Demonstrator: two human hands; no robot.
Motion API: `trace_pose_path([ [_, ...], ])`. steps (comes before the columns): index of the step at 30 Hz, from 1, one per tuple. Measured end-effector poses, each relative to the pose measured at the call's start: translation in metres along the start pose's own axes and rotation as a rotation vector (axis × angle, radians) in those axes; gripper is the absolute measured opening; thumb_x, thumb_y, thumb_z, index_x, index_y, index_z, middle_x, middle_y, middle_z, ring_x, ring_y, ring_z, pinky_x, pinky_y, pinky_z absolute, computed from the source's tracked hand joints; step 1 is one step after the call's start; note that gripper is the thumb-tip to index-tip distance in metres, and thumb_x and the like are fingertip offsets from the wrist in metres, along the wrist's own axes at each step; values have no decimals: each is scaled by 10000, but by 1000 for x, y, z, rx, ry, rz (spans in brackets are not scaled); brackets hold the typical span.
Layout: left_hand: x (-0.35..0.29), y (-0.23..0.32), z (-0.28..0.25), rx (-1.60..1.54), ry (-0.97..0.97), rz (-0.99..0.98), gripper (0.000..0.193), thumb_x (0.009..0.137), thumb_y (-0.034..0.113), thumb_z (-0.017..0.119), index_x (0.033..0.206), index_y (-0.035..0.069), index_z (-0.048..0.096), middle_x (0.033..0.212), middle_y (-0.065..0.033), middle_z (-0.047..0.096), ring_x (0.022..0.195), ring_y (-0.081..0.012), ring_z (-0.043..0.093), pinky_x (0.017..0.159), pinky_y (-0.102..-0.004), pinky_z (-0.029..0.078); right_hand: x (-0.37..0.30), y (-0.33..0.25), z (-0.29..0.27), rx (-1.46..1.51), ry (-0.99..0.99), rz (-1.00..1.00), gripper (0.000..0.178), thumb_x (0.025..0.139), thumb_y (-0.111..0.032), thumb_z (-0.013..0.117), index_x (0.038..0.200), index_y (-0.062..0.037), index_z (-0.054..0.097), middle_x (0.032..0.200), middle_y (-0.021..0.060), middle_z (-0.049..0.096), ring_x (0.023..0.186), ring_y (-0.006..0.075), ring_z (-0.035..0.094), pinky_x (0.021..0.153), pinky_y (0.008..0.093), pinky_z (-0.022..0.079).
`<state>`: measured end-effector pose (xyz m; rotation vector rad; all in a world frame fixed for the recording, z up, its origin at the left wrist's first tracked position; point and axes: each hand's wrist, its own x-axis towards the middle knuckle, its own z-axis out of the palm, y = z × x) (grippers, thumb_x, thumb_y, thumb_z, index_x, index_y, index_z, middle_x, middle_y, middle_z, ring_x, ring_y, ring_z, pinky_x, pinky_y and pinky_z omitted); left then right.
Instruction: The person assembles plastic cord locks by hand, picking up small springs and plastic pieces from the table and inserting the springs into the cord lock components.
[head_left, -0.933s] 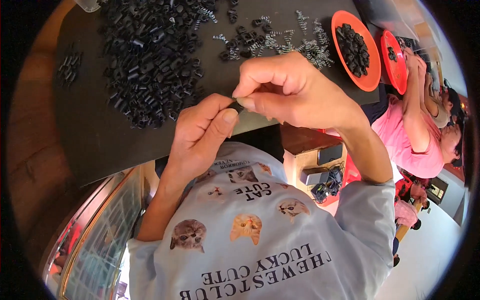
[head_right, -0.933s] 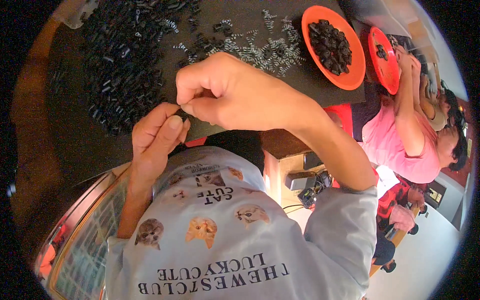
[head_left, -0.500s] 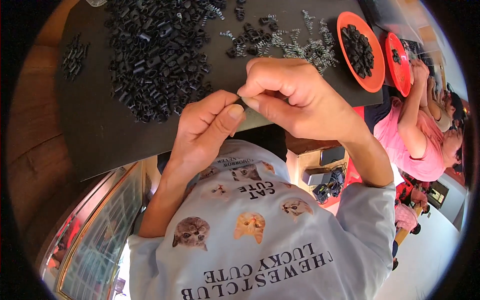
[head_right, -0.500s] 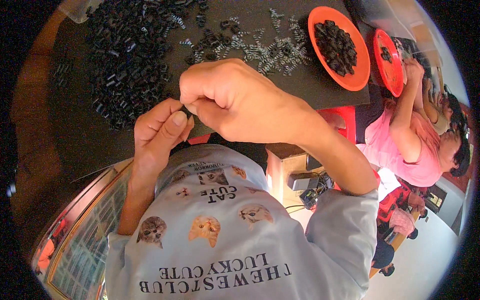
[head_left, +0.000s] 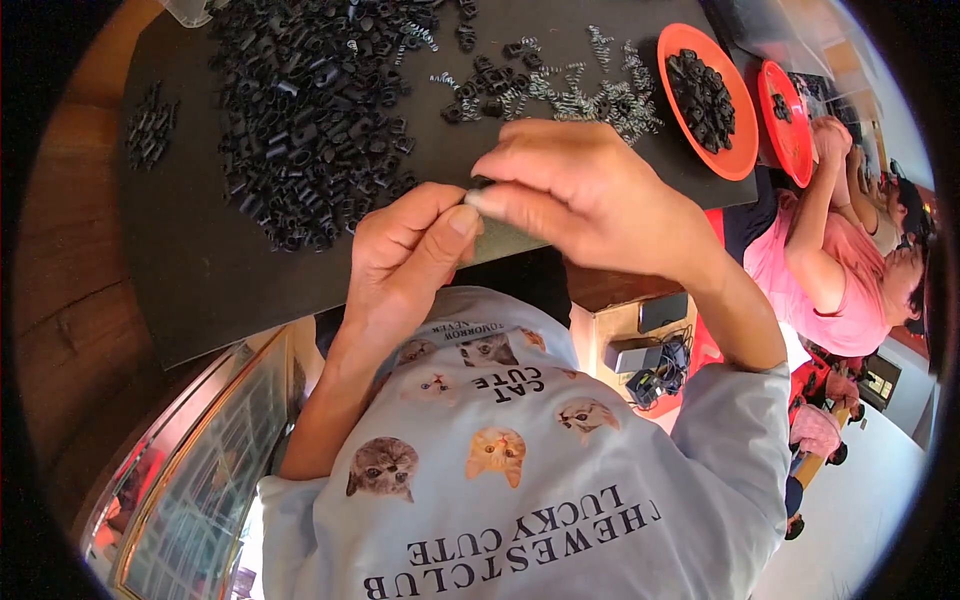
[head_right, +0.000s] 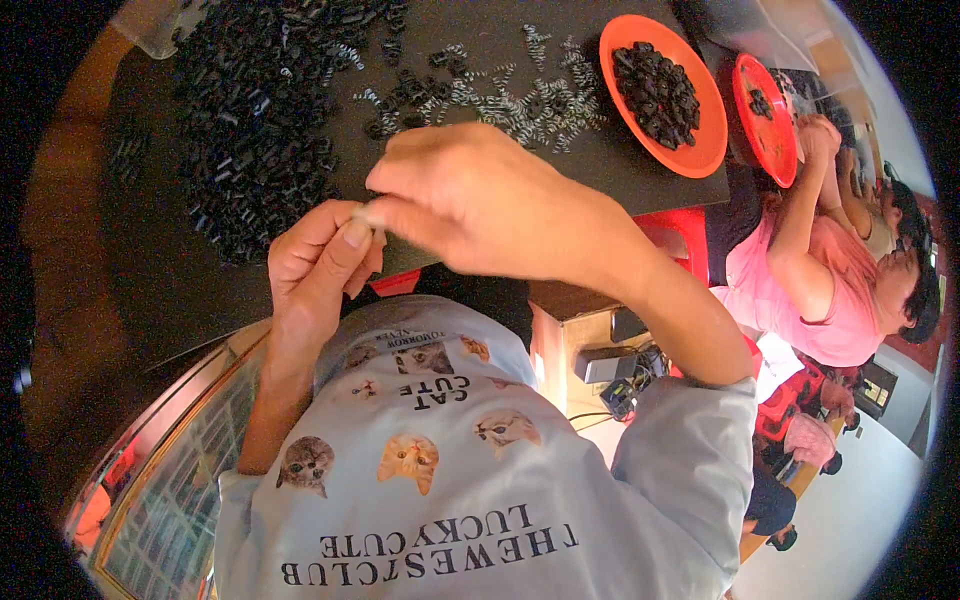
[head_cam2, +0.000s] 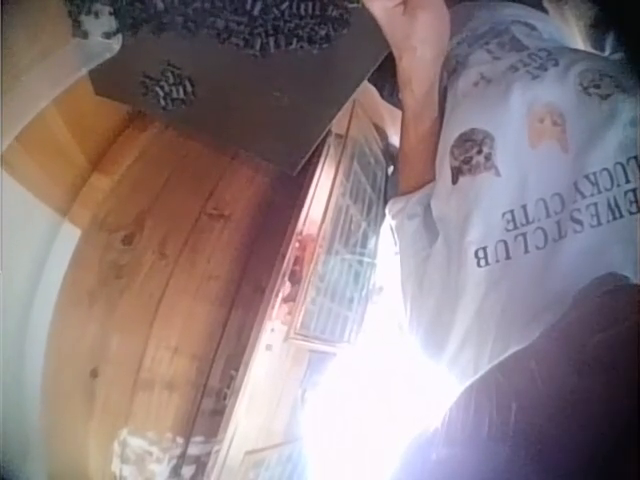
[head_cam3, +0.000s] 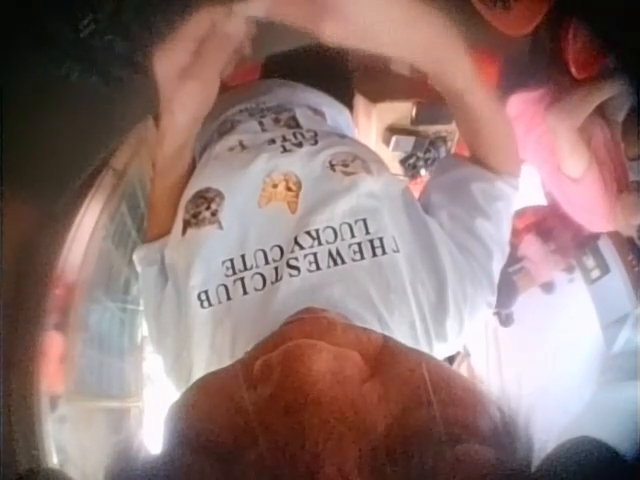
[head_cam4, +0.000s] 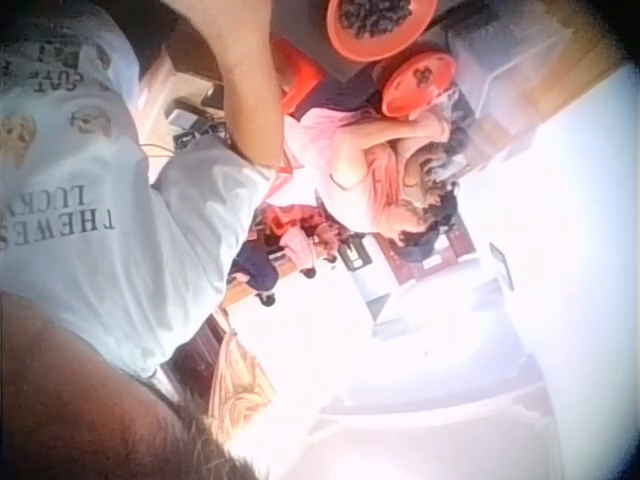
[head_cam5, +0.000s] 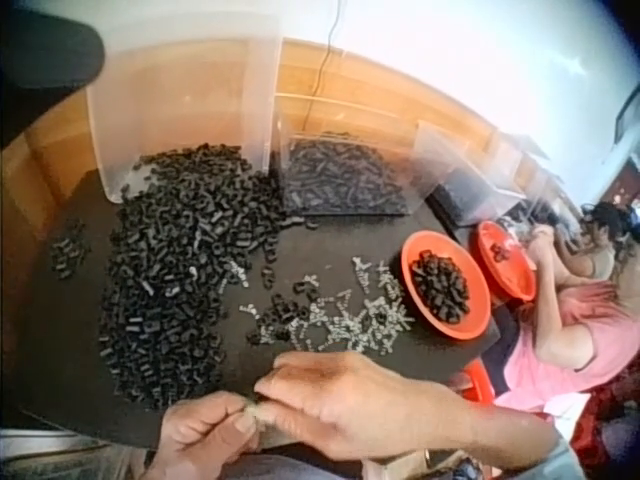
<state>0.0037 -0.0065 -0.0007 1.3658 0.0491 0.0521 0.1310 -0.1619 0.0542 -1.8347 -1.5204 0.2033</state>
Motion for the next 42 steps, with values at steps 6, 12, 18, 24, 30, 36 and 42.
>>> trace_pose_path([
  [6,0,0,2,-139,43,-72,179,957,137,555,954,-19,644,671,-7,575,519,-42,464,456,-198,353,-5,-20,9,-342,16,11,292,727,-219,721,758,9,541,737,108,518,647,276,616,518,371,507],
  [12,1,0,3,-227,74,-122,164,953,119,568,976,-17,656,679,-7,598,538,-37,519,466,-177,390,-5,-18,8,-378,50,-7,231,712,-178,694,761,-2,553,734,98,514,642,273,619,503,361,508],
  [18,0,0,5,-120,89,-76,171,958,106,555,959,-33,656,666,-3,588,528,-40,518,467,-181,404,-4,-17,20,-472,17,-60,165,681,-140,635,761,-17,561,725,85,501,634,235,622,481,347,514],
  [24,-1,2,6,-38,84,-52,208,974,116,520,963,-48,647,666,-21,595,536,-62,532,484,-200,427,-11,-16,26,-455,40,-49,174,683,-145,627,775,-13,561,742,91,509,644,230,623,466,333,508],
  [30,-4,-7,5,28,86,31,198,980,121,507,998,-49,608,688,-26,600,553,-67,547,500,-205,444,-8,-18,19,-413,95,-8,187,715,-138,648,813,2,571,767,92,534,647,248,621,488,352,506],
  [36,-1,0,14,-100,209,29,154,969,94,516,1063,-22,555,745,-12,574,567,-41,523,478,-190,410,-16,-7,17,-365,149,13,228,703,-144,688,836,5,579,725,93,523,619,271,599,501,370,501],
  [42,-4,-3,8,-7,174,22,118,961,76,523,1019,-16,568,713,17,534,549,-17,436,476,-179,361,-41,11,-19,-511,257,111,236,769,-162,697,893,21,612,755,140,581,646,299,609,568,381,505],
])
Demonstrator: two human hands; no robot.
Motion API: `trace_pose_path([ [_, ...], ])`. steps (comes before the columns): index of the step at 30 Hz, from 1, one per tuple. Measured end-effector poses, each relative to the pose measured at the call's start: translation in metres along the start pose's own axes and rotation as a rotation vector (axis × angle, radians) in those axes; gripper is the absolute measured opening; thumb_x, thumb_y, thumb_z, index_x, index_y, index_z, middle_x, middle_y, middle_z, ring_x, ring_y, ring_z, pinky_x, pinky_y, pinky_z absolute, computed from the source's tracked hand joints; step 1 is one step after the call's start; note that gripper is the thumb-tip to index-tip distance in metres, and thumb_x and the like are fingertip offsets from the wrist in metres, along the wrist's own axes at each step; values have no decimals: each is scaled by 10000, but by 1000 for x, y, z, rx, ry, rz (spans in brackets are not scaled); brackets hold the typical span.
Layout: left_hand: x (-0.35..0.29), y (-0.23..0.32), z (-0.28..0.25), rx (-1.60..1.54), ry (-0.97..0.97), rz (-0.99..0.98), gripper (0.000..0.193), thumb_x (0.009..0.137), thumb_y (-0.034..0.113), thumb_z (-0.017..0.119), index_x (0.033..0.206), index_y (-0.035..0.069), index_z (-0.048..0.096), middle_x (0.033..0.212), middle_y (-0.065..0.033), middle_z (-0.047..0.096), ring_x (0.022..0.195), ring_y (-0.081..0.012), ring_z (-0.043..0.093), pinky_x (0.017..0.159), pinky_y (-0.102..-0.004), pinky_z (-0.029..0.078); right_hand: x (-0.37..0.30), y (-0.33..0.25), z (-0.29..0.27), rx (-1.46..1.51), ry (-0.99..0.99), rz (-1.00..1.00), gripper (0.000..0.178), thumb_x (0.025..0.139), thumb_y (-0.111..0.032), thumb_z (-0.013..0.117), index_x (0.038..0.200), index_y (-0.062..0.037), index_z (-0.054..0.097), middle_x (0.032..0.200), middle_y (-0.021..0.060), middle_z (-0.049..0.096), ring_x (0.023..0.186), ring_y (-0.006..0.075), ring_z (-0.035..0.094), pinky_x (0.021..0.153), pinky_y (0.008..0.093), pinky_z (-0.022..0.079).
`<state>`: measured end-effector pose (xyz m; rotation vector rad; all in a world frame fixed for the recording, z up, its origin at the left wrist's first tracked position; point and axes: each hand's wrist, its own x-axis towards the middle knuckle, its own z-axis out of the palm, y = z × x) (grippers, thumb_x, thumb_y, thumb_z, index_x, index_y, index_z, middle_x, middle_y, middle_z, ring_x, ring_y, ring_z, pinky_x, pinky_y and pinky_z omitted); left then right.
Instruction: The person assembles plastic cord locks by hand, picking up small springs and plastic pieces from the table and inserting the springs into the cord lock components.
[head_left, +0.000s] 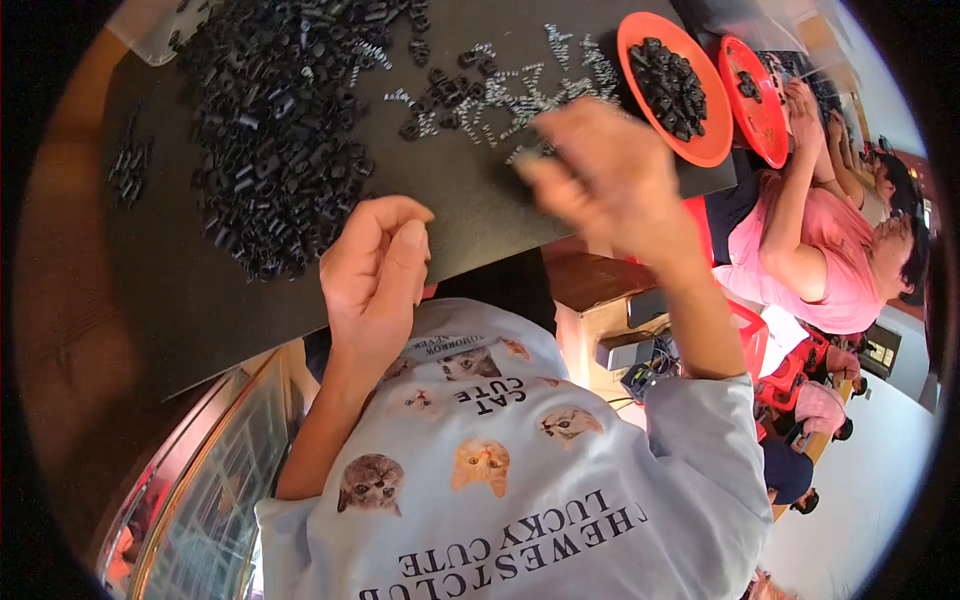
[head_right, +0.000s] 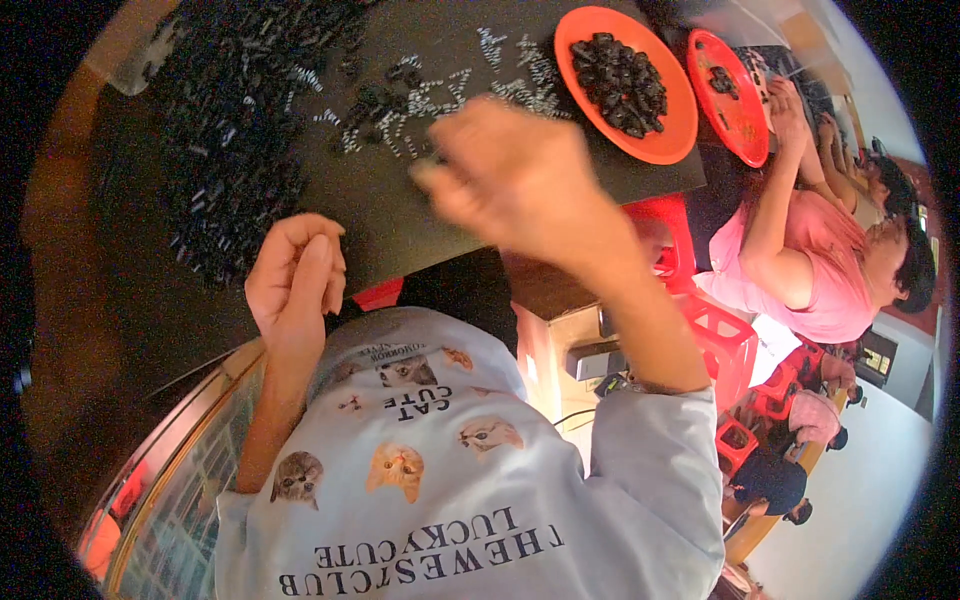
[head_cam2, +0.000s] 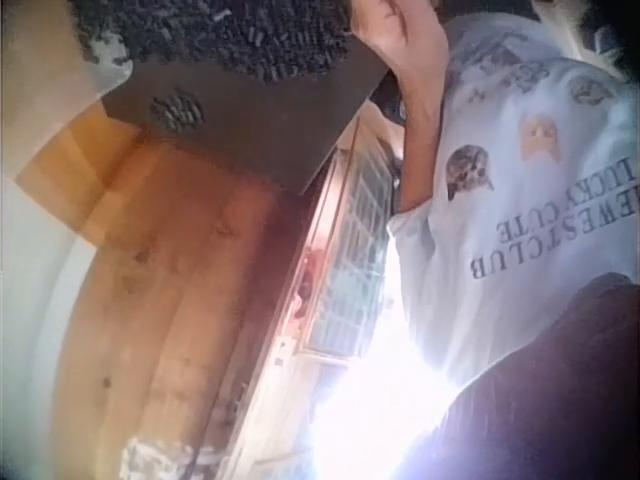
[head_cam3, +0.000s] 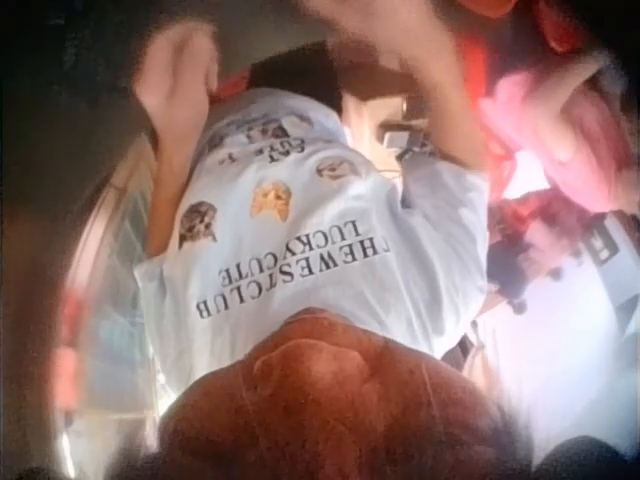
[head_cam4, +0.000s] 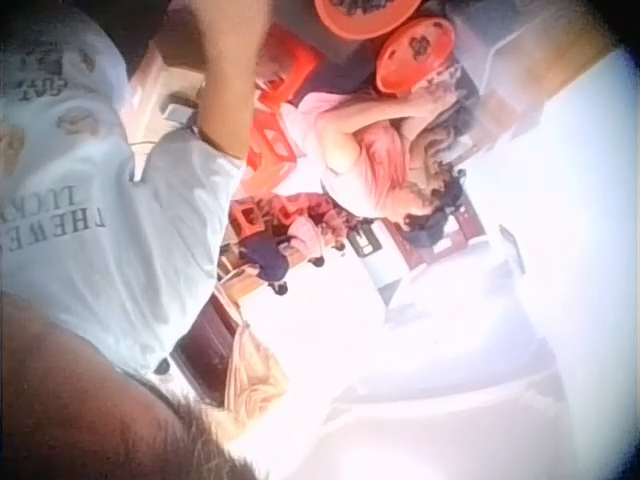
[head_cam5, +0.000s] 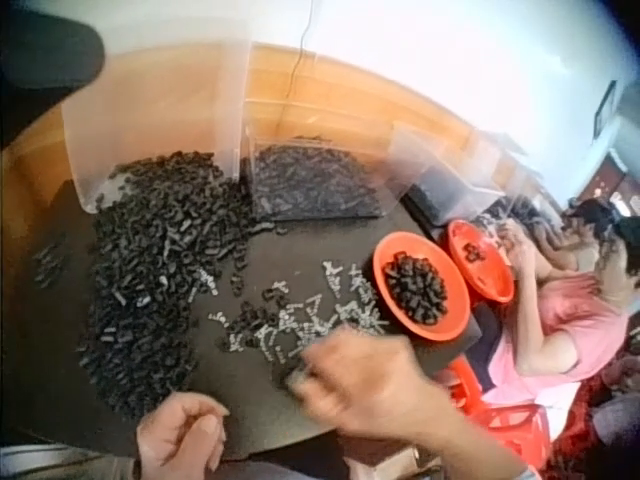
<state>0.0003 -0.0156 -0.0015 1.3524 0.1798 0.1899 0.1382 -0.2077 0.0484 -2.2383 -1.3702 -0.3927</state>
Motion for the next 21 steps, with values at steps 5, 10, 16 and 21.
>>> trace_pose_path([
  [5,4,-3,2,137,-35,1,96,943,69,547,940,-12,597,690,33,515,591,-22,413,515,-194,346,-29,85,-74,-211,-105,554,397,839,-256,681,1106,31,615,920,203,638,752,319,636,692,379,499],
  [10,5,-1,-2,129,-36,3,107,941,80,553,927,-13,602,686,22,516,602,-34,418,532,-202,355,-39,125,-88,-339,-289,601,402,859,-252,652,1141,32,611,985,228,643,816,351,643,738,390,501],
  [16,5,2,-1,105,-87,-48,84,939,50,549,922,-16,597,696,2,521,587,-39,431,520,-209,361,-9,114,-55,-193,-153,367,290,871,-203,615,1067,9,635,977,211,653,870,370,639,770,410,500],
  [21,6,-1,0,195,-79,68,63,924,29,561,906,-26,586,723,-19,528,580,-57,435,522,-213,373,48,76,-1,-107,-220,162,199,873,-179,587,1020,-46,609,948,147,613,861,361,625,738,438,512],
])
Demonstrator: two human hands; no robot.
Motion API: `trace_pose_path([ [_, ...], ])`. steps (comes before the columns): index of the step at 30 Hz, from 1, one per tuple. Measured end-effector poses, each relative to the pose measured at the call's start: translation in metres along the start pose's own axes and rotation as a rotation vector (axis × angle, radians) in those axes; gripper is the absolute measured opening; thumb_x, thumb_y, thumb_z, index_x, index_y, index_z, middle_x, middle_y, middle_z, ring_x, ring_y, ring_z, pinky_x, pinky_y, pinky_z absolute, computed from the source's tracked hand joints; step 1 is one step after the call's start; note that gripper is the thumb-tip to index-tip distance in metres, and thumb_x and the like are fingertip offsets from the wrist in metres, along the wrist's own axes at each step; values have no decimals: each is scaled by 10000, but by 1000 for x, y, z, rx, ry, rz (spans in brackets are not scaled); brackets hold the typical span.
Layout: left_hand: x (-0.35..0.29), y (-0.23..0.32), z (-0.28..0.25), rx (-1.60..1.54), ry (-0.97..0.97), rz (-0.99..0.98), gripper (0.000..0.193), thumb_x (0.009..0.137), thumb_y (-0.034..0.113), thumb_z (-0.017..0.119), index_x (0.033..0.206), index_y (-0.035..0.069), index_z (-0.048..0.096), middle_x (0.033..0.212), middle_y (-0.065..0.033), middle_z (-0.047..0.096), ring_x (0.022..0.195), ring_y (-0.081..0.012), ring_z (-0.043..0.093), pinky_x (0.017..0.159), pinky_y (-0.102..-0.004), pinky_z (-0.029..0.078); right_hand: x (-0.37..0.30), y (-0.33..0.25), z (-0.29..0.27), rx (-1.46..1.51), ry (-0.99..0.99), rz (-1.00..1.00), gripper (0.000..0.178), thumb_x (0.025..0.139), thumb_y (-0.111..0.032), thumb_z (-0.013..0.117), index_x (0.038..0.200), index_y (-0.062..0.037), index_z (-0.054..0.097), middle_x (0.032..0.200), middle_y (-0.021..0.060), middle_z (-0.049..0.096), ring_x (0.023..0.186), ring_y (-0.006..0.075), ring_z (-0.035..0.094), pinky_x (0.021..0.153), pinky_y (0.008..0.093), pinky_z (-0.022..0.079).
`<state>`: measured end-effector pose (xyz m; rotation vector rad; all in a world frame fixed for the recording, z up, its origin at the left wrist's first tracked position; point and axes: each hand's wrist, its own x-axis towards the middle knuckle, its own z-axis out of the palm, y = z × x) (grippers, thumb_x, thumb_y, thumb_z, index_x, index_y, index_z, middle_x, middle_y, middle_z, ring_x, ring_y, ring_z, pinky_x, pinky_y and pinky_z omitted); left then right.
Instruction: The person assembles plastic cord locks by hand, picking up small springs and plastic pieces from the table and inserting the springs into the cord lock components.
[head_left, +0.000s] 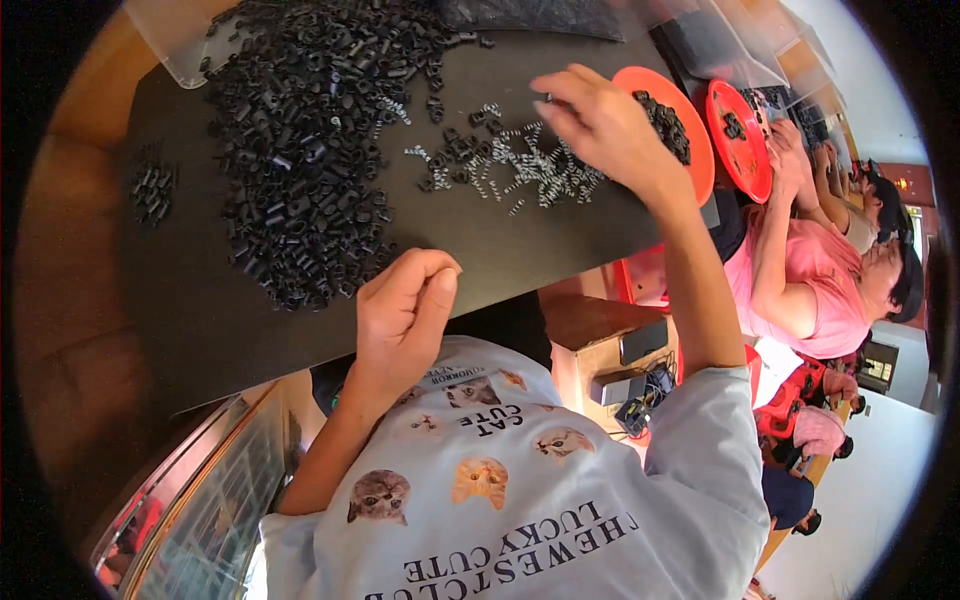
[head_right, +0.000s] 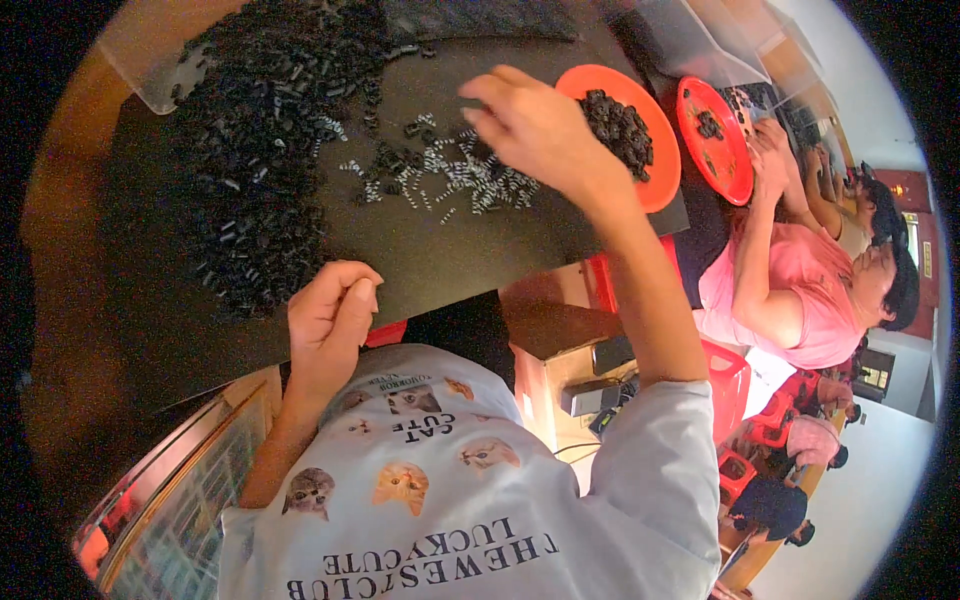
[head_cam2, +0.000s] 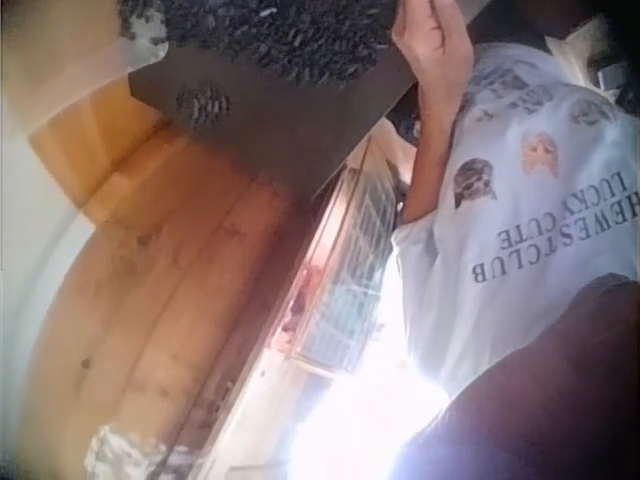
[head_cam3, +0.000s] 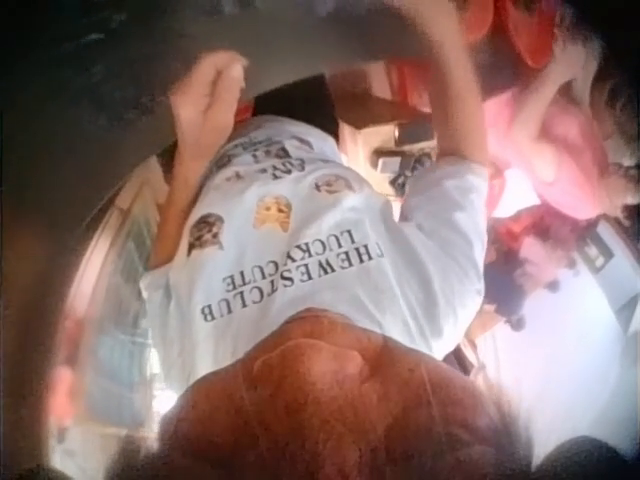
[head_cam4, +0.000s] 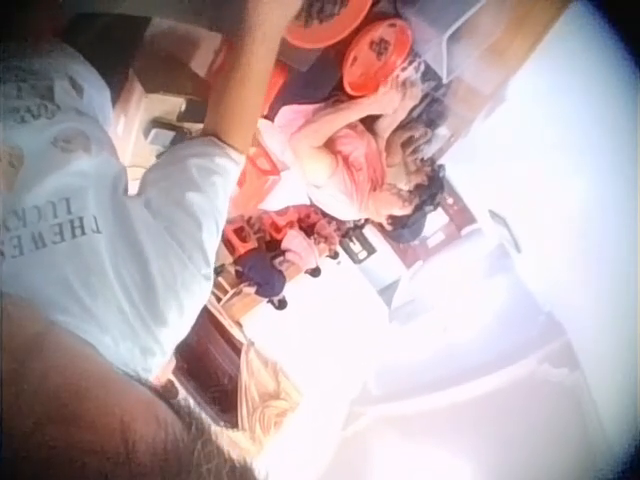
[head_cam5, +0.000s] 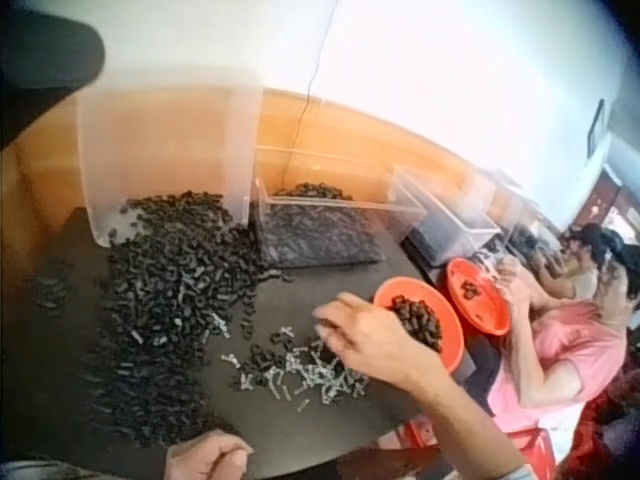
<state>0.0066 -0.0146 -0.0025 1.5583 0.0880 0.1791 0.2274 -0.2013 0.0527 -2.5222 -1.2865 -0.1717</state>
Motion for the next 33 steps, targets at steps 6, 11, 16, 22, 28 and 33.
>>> trace_pose_path([
  [6,2,-5,-1,125,-28,180,112,942,85,536,949,-8,599,707,1,542,606,-56,471,550,-216,395,64,-17,40,-130,-28,-10,247,883,-125,563,1122,-69,582,1030,117,583,876,334,618,750,414,509],
  [11,2,0,-4,99,-41,129,102,934,73,546,949,-13,598,726,-12,553,633,-68,493,571,-225,410,65,-32,52,-97,-109,-93,319,823,-62,561,1142,-72,580,992,116,554,879,343,612,714,447,509],
  [16,2,-3,-3,77,-32,156,97,932,65,544,946,-17,595,744,-27,556,632,-81,497,574,-231,412,42,-55,34,-2,-225,-145,285,814,-41,591,1099,-54,603,955,112,560,872,343,603,704,426,502],
  [22,3,4,-4,74,-56,154,47,911,12,557,903,-31,574,753,-92,567,600,-148,506,558,-274,433,58,-40,36,-39,-93,-117,291,840,-69,567,1131,-56,586,1008,111,571,890,331,605,734,417,504],
  [28,0,4,-4,81,-31,145,45,913,10,553,905,-30,572,764,-94,570,603,-147,507,558,-271,431,88,-46,56,-114,-73,-112,192,797,-83,558,975,-33,612,998,158,588,866,365,633,726,463,527],
  [33,1,7,-7,100,-54,166,37,911,1,546,902,-26,570,748,-92,560,594,-148,504,549,-276,428,63,-68,48,-72,-146,-197,221,788,-64,565,1000,-40,621,971,147,580,856,357,628,723,455,526],
])
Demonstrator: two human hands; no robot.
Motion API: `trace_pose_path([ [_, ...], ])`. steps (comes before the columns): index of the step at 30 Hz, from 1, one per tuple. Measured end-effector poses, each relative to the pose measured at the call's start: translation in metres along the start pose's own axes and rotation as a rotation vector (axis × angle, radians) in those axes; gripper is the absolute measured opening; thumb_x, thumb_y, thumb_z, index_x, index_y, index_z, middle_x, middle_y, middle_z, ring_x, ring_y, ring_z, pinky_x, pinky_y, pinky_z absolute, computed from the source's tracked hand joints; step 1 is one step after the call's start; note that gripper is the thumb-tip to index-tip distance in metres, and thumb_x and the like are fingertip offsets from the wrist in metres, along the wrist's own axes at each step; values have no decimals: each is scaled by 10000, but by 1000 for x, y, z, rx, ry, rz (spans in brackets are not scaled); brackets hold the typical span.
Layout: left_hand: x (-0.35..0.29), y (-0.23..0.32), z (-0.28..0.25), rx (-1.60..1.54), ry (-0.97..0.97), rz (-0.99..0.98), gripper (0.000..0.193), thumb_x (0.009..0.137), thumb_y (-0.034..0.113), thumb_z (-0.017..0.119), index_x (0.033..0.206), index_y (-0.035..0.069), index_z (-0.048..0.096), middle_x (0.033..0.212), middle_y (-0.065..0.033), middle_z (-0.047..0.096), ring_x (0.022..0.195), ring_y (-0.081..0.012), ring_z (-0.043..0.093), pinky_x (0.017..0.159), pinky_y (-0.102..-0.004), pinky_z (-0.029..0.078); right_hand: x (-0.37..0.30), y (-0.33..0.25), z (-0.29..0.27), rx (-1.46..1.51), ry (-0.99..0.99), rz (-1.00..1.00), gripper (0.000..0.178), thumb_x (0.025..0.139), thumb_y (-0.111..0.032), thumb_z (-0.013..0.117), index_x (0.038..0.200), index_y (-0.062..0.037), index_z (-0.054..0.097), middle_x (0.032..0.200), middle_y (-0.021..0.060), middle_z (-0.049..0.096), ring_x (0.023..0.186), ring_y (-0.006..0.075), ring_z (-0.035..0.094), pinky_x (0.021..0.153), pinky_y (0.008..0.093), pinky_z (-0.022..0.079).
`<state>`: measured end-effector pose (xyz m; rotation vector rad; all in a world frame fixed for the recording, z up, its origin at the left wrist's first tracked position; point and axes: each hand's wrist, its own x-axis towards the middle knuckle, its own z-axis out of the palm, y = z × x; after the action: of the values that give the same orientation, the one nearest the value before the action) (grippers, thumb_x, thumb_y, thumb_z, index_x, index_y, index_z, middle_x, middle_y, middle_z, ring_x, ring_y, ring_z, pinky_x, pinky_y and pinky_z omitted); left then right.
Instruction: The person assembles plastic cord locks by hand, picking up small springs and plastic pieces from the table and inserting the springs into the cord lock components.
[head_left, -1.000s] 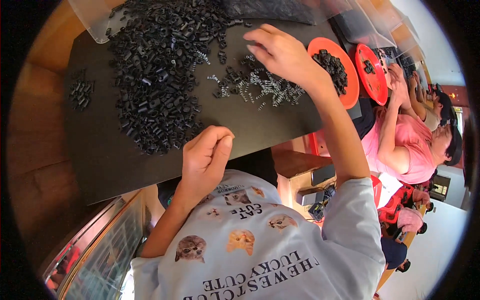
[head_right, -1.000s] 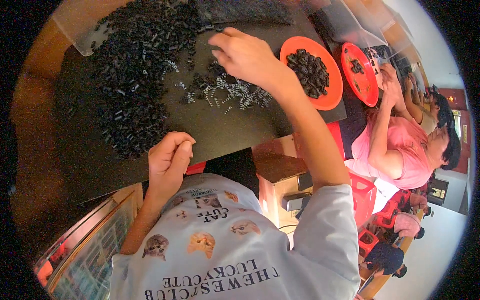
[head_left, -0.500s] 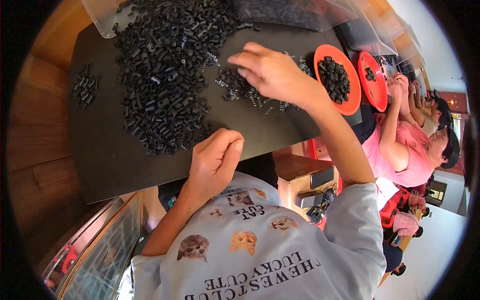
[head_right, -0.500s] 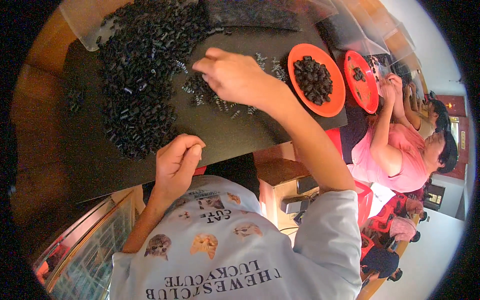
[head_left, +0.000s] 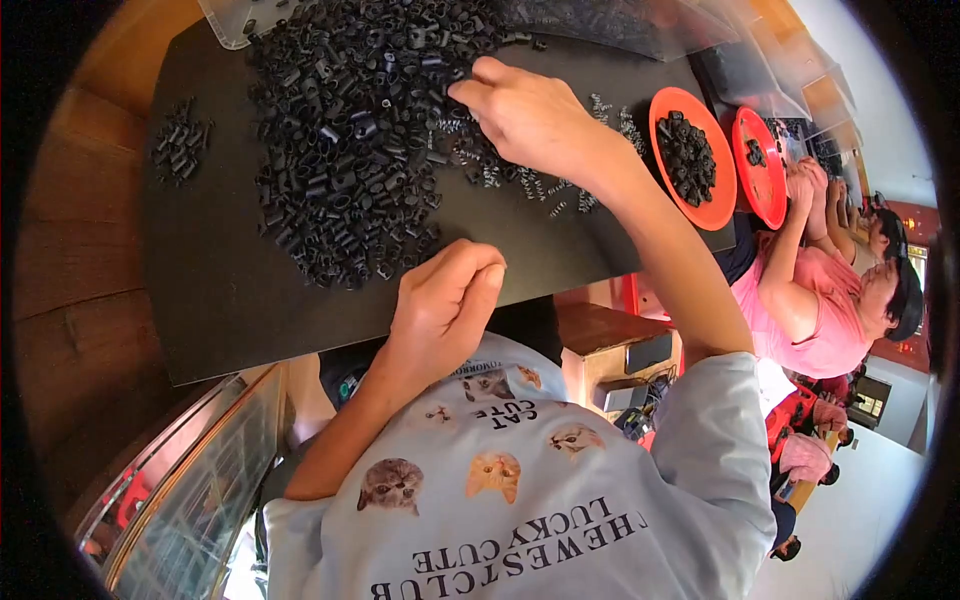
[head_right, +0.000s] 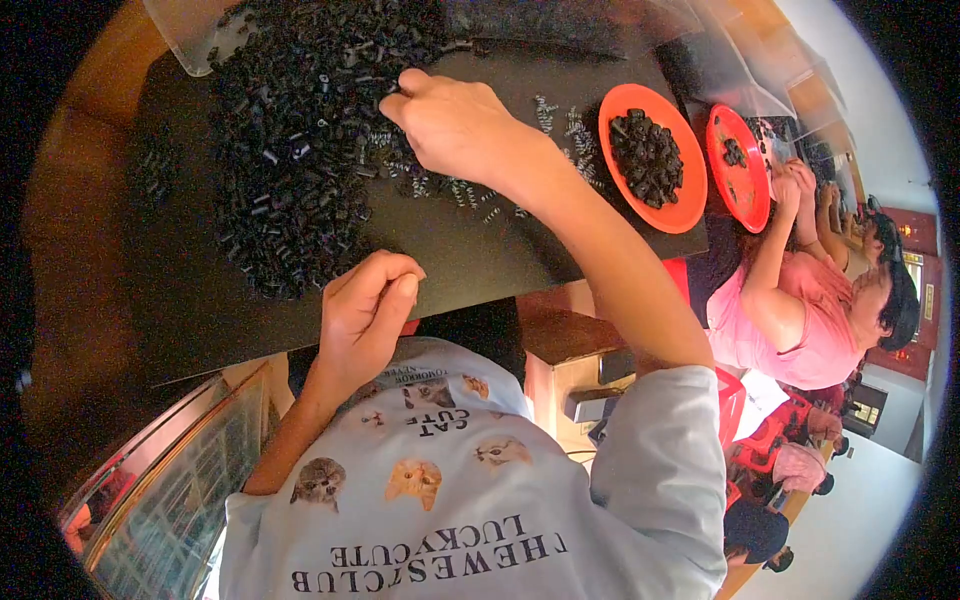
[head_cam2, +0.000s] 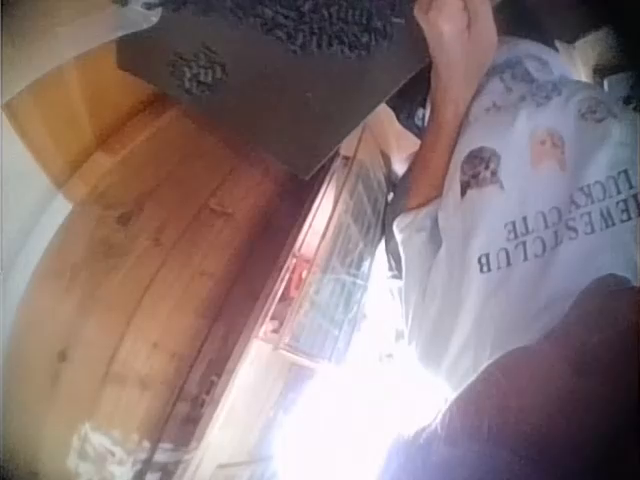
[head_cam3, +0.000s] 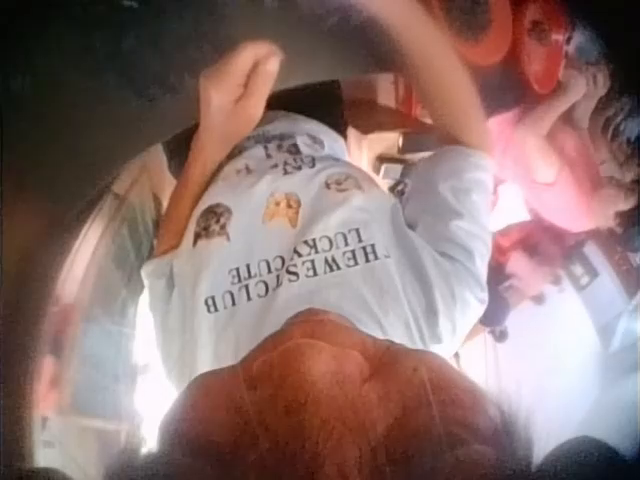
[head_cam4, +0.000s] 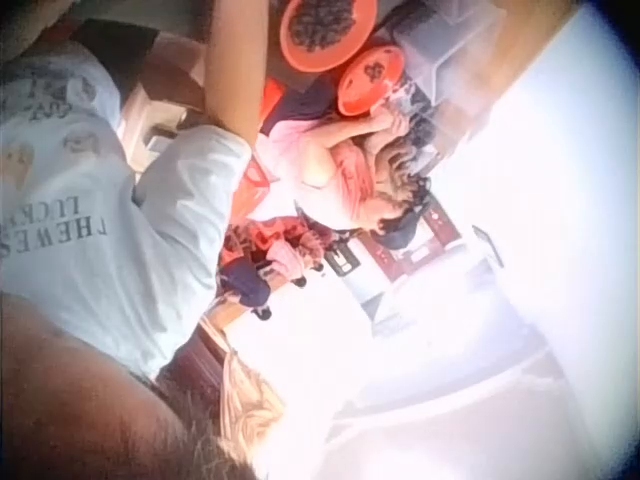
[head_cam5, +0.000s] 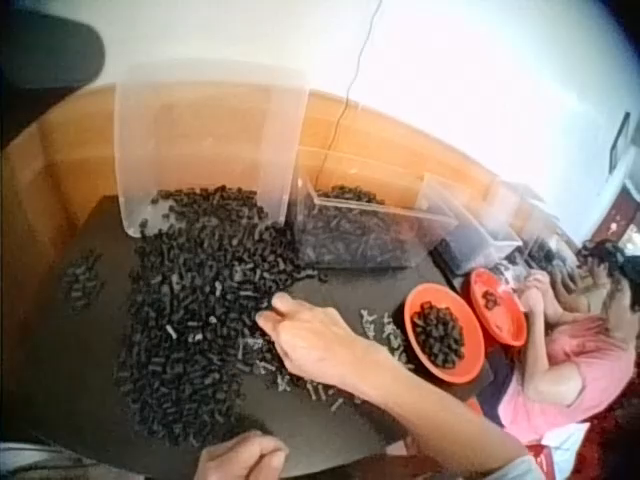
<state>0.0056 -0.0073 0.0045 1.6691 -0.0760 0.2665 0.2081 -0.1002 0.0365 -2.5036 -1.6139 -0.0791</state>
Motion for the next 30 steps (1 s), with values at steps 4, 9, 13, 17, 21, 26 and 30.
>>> trace_pose_path([
  [4,0,-3,0,-15,-8,-9,36,910,5,547,898,-21,569,741,-93,555,587,-155,506,544,-282,429,-21,-11,-8,78,-17,-11,216,784,-60,569,993,-52,623,926,132,562,859,350,623,700,455,520],
  [9,0,-1,1,-19,-8,-7,37,907,15,555,887,-15,564,724,-95,543,575,-169,505,536,-289,426,-35,-9,-11,50,-25,42,221,778,-65,582,996,-58,617,908,124,554,858,344,624,678,452,522],
  [13,-1,-2,2,-12,3,9,37,908,13,554,885,-15,562,719,-95,538,573,-168,500,533,-292,424,-36,-17,-11,84,-4,-31,165,781,-74,597,943,-49,611,904,118,560,834,342,624,645,442,527],
  [17,-1,-4,4,-6,12,13,35,910,9,552,889,-17,564,728,-96,544,577,-165,498,535,-286,424,-22,-16,-10,110,71,-11,111,792,-80,595,892,-34,611,903,118,569,822,342,629,654,448,530],
  [21,-1,-6,6,13,43,80,34,911,1,549,892,-22,564,736,-94,549,578,-156,494,535,-278,424,-4,-21,-2,108,37,-65,107,785,-75,588,873,-20,612,888,147,587,818,356,629,654,463,535],
  [26,-1,-5,4,-2,39,55,31,911,-4,548,891,-25,561,738,-92,550,581,-149,490,535,-276,423,-2,-19,-3,22,13,-16,149,765,-68,591,908,-30,610,898,163,609,802,360,644,654,464,537],
  [30,-1,-5,5,9,44,65,32,910,0,551,891,-23,562,739,-92,551,583,-147,492,535,-275,423,-11,-18,-5,-6,-4,-11,174,761,-73,597,931,-39,611,915,158,619,796,366,647,652,462,536],
])
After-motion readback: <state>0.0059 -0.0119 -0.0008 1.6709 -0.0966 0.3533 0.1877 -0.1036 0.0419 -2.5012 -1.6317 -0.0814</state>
